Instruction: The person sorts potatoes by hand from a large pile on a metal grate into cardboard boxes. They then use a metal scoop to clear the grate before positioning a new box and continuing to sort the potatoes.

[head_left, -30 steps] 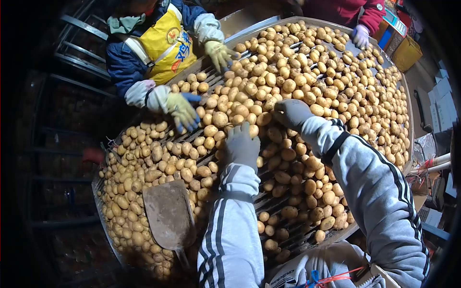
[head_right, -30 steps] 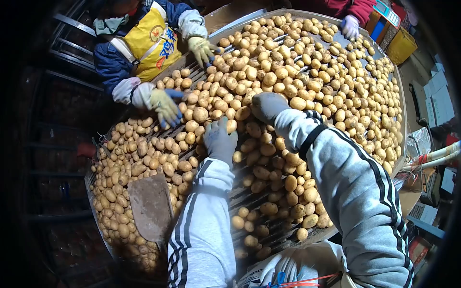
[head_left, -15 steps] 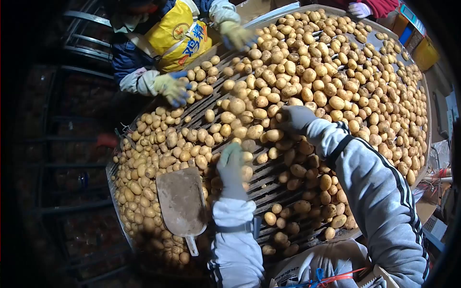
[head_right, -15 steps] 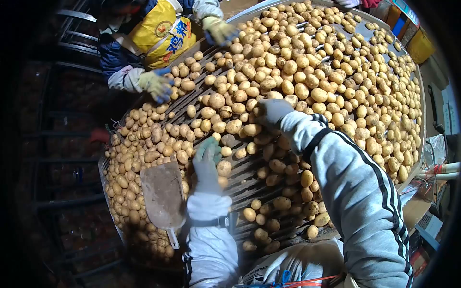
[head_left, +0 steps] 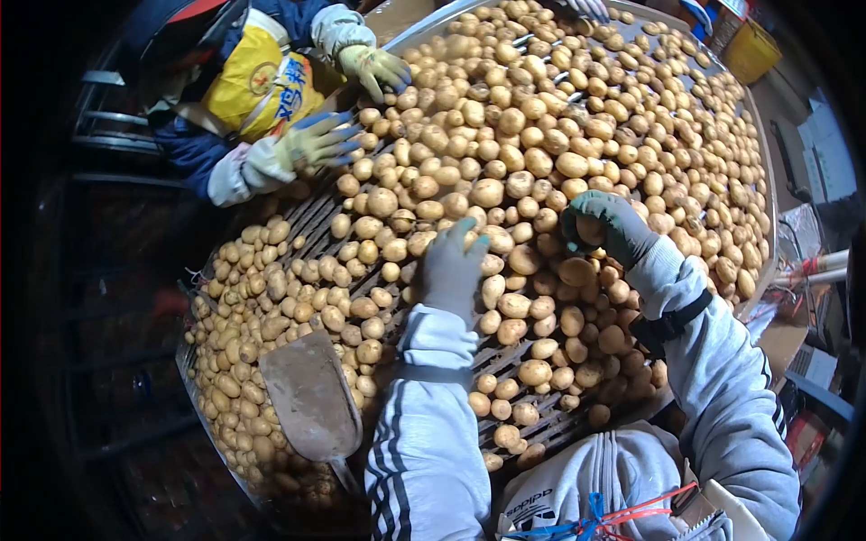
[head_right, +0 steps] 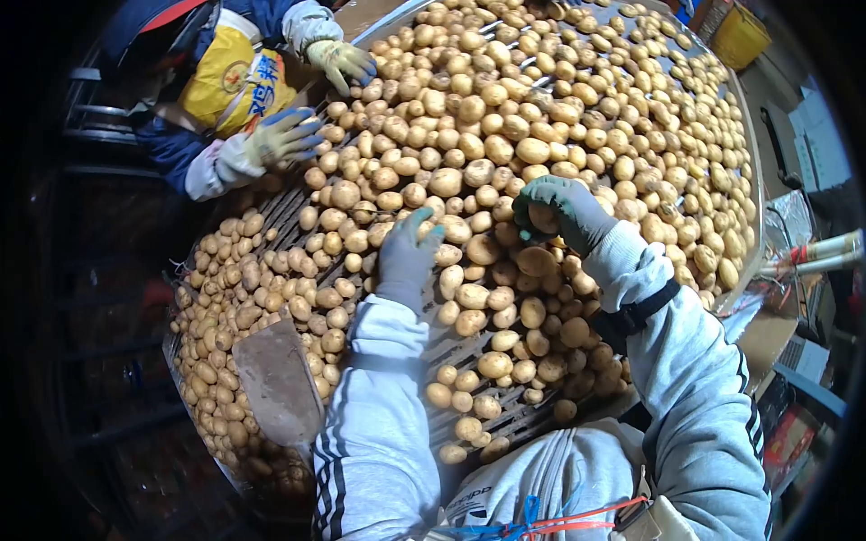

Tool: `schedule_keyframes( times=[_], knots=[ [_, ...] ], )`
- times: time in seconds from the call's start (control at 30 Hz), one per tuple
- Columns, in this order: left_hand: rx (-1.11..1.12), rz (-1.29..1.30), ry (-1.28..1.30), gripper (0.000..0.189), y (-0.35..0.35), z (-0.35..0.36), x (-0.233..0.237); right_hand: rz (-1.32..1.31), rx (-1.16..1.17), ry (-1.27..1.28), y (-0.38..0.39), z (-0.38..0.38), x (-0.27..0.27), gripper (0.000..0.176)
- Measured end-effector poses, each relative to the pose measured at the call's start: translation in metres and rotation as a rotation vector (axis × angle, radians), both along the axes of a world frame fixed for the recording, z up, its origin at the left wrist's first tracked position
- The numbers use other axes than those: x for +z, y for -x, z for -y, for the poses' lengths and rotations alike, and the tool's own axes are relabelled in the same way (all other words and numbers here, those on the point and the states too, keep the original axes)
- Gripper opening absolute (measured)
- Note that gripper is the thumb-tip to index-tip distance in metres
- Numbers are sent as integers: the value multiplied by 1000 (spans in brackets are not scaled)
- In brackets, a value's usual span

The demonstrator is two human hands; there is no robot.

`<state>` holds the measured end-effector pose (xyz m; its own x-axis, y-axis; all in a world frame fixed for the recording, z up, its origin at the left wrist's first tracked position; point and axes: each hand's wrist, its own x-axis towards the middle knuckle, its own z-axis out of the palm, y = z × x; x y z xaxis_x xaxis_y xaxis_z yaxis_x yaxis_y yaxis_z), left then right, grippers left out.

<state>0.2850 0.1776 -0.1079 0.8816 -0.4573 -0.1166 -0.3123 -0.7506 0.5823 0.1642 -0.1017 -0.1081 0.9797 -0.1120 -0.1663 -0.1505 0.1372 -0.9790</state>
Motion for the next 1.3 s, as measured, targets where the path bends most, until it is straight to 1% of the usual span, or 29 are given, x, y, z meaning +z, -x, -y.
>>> schedule_keyframes(
  times=[0.07,0.1,0.17,0.2,0.23,0.27,0.33,0.37,0.43,0.47,0.5,0.53,0.57,0.63,0.67,0.7,0.73,0.8,0.83,0.87,0.9,0.97,1.0,1.07,1.13,1.2,1.23,1.27,1.3],
  knots=[
    [39,-195,226,45,-2,-7,-11,223,111,289,19,2,12,19],
    [66,-290,335,44,-2,-8,-8,-31,-33,-218,32,-9,20,17],
    [278,-522,558,42,6,-14,11,-189,-56,-256,45,-13,24,19],
    [466,-620,673,41,15,-15,26,-252,-29,-248,53,-15,25,20],
    [469,-742,934,35,12,-24,19,-243,-13,-259,61,-22,32,20],
    [616,-913,1138,34,17,-34,13,-172,13,-230,65,-27,23,21],
    [610,-1120,1346,27,27,-44,25,-271,25,-382,81,-36,29,24],
    [589,-977,1210,25,30,-37,26,-231,46,-345,87,-39,26,28],
    [534,-691,947,21,32,-17,23,-350,80,-360,103,-38,28,30],
    [297,-477,745,25,25,-7,24,-405,103,-399,112,-38,32,30],
    [108,-291,504,30,23,0,25,-304,36,-304,118,-44,24,30],
    [-80,-103,264,36,21,9,26,-310,7,-315,127,-44,25,29],
    [-204,35,65,45,18,21,23,-316,-24,-325,134,-44,29,27],
    [-209,7,-196,52,22,38,18,-332,-38,-434,153,-39,38,26],
    [-181,17,-305,55,24,49,23,-280,-34,-374,162,-37,38,26],
    [-180,7,-402,58,23,59,28,-323,-62,-388,172,-35,42,25],
    [-220,10,-427,59,16,57,20,-369,-84,-405,183,-34,45,25],
    [4,-374,101,54,21,46,25,-350,-83,-485,201,-29,49,26],
    [9,-498,296,47,9,32,6,-341,-89,-532,213,-27,48,26],
    [170,-767,510,37,29,34,29,-271,-84,-391,224,-25,46,25],
    [196,-850,538,36,44,29,39,-199,-78,-245,233,-22,40,25],
    [220,-1012,613,35,77,29,58,87,-108,168,253,-20,6,26],
    [197,-1100,646,34,98,39,70,-308,-183,-432,256,-18,29,30],
    [113,-1288,705,33,148,70,93,-327,-198,-682,271,-14,37,35],
    [27,-1481,710,31,207,108,119,-283,-287,-647,296,-9,48,35],
    [-67,-1620,658,30,259,143,114,-147,-306,-269,324,0,39,32],
    [-172,-1603,628,29,274,153,73,35,-301,210,341,5,6,28],
    [-226,-1669,482,31,288,171,69,-176,-583,-543,353,1,11,26],
    [-296,-1632,406,29,303,187,67,-103,-497,-376,377,10,18,26]
  ],
)
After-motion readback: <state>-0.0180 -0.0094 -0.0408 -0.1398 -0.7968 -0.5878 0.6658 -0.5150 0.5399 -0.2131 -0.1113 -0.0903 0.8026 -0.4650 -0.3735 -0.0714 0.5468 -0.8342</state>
